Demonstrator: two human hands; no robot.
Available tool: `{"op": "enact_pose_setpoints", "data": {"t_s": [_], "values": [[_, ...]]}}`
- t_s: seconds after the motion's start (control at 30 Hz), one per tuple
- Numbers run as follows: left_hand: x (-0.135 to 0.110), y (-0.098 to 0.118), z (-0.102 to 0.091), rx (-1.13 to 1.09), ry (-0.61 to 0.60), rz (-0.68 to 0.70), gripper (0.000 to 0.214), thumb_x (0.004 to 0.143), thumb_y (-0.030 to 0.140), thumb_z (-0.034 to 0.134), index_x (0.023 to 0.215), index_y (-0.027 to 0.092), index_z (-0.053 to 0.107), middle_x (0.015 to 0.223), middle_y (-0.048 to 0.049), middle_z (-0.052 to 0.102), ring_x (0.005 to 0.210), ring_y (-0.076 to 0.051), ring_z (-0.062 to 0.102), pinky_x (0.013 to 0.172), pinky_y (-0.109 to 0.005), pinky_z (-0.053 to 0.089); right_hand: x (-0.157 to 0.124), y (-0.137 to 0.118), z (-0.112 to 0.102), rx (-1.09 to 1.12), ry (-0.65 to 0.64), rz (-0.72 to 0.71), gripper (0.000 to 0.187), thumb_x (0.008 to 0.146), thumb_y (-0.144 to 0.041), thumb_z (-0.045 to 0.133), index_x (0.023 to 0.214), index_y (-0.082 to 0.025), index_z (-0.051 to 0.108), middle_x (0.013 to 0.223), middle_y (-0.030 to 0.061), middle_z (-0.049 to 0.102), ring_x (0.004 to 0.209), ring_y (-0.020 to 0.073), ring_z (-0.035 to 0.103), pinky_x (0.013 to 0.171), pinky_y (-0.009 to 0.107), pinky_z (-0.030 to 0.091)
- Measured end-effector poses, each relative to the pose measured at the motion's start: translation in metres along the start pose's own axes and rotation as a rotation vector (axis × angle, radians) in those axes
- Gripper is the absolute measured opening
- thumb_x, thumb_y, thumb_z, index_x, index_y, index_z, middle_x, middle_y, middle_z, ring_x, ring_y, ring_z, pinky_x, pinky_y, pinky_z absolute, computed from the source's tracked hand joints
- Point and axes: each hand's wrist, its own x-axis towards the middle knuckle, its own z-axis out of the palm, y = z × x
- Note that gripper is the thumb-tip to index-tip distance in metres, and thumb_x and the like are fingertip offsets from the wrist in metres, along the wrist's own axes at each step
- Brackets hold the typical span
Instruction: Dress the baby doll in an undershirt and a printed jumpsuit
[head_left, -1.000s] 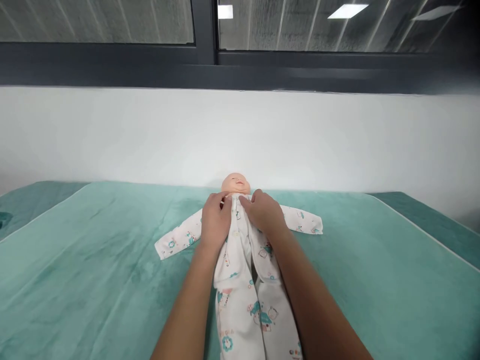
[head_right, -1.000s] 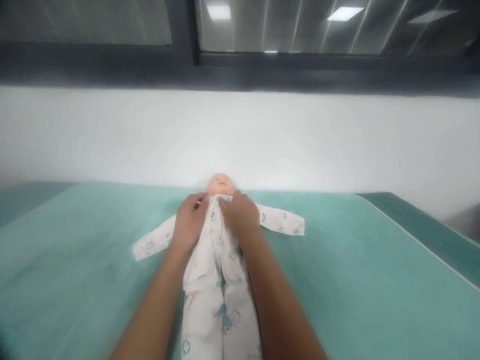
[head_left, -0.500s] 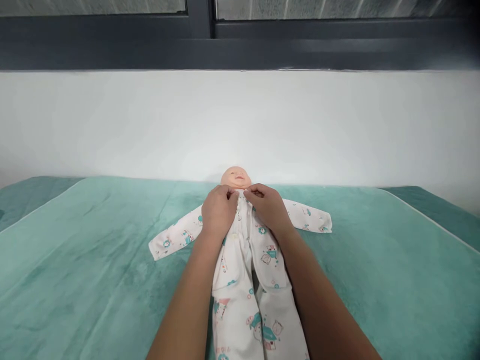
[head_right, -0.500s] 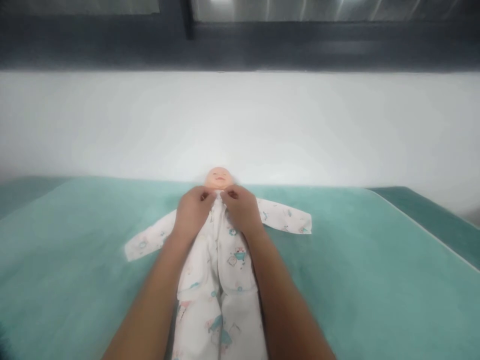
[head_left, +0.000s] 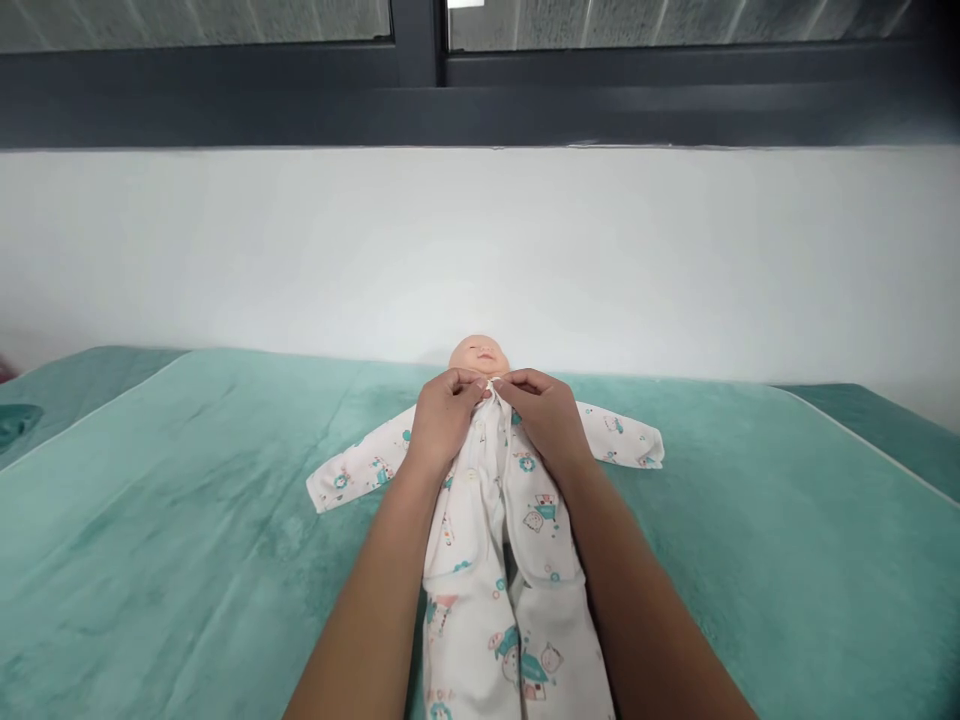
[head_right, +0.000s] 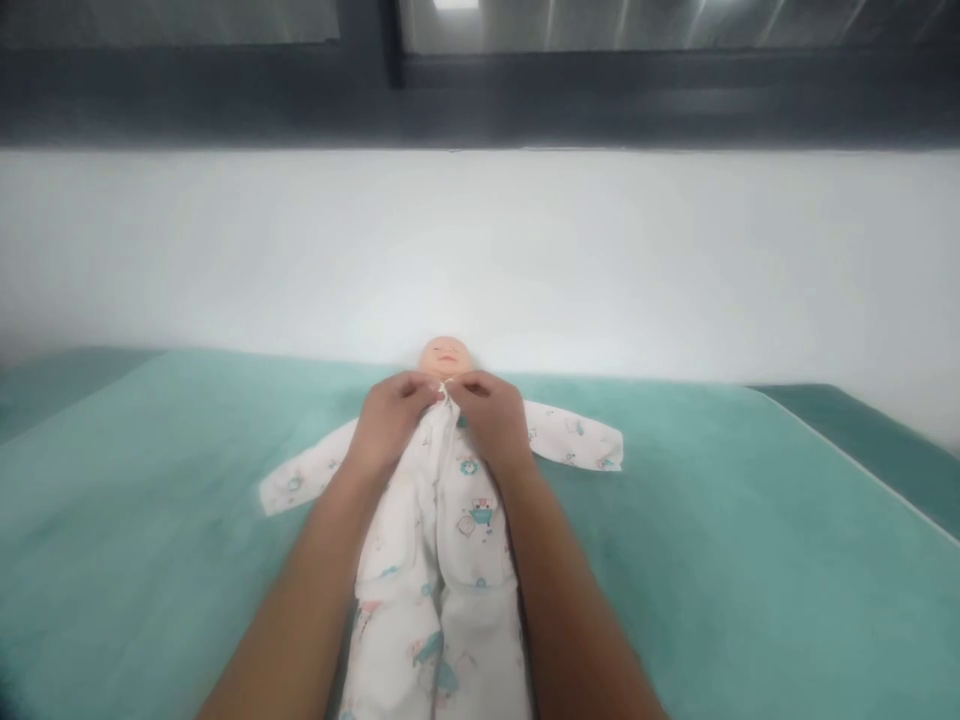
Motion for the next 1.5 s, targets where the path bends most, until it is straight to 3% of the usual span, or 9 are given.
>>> {"op": "enact_pose_setpoints", "data": {"t_s": [0.47,0.8,1.07,1.3,1.5], "values": [[0.0,-0.003,-0.003,-0.013,-0.07,-0.034,0.011,0.079,0.022,0.062,0.085,0.016,0.069,0.091,-0.0054,0.074,0.086,-0.019,0.066,0.084,-0.031,0.047,0.0,0.007,-0.003,0.036,-0.03,0.011,0.012,0.073,-0.03,0.071,0.08,-0.02,0.073,0.083,0.0016,0.074,0.082,0.0186,0.066,0.076,0.028,0.046],[-0.003,0.002,-0.002,-0.114,-0.074,-0.08,0.016,0.082,0.021,0.059,0.095,0.015,0.068,0.087,-0.0049,0.073,0.082,-0.016,0.066,0.08,-0.028,0.048,0.0,0.004,-0.002,-0.005,-0.029,0.004,0.012,0.074,-0.031,0.071,0.08,-0.021,0.072,0.082,0.001,0.074,0.083,0.0184,0.066,0.076,0.029,0.047],[0.001,-0.005,-0.004,0.064,-0.087,0.0,0.021,0.081,0.017,0.054,0.1,0.019,0.065,0.091,-0.0022,0.072,0.09,-0.018,0.065,0.081,-0.029,0.047,-0.001,0.006,-0.002,-0.053,-0.036,-0.005,0.009,0.075,-0.028,0.068,0.08,-0.022,0.072,0.085,0.0007,0.075,0.085,0.0202,0.068,0.079,0.032,0.048],[0.001,-0.008,-0.006,0.101,-0.15,0.049,0.021,0.089,0.023,0.047,0.104,0.021,0.063,0.101,-0.0031,0.072,0.094,-0.018,0.065,0.086,-0.03,0.047,-0.005,-0.002,-0.004,-0.145,-0.078,-0.001,0.012,0.074,-0.031,0.069,0.082,-0.026,0.077,0.091,-0.0004,0.076,0.094,0.0211,0.067,0.089,0.035,0.048],[0.0,-0.006,-0.006,0.15,-0.134,0.023,0.026,0.089,0.035,0.05,0.108,0.022,0.063,0.103,-0.0038,0.071,0.095,-0.02,0.064,0.084,-0.031,0.048,-0.006,-0.007,-0.009,-0.238,-0.229,-0.1,0.015,0.082,-0.03,0.061,0.085,-0.028,0.076,0.105,-0.0011,0.071,0.1,0.0186,0.064,0.089,0.032,0.046]]}}
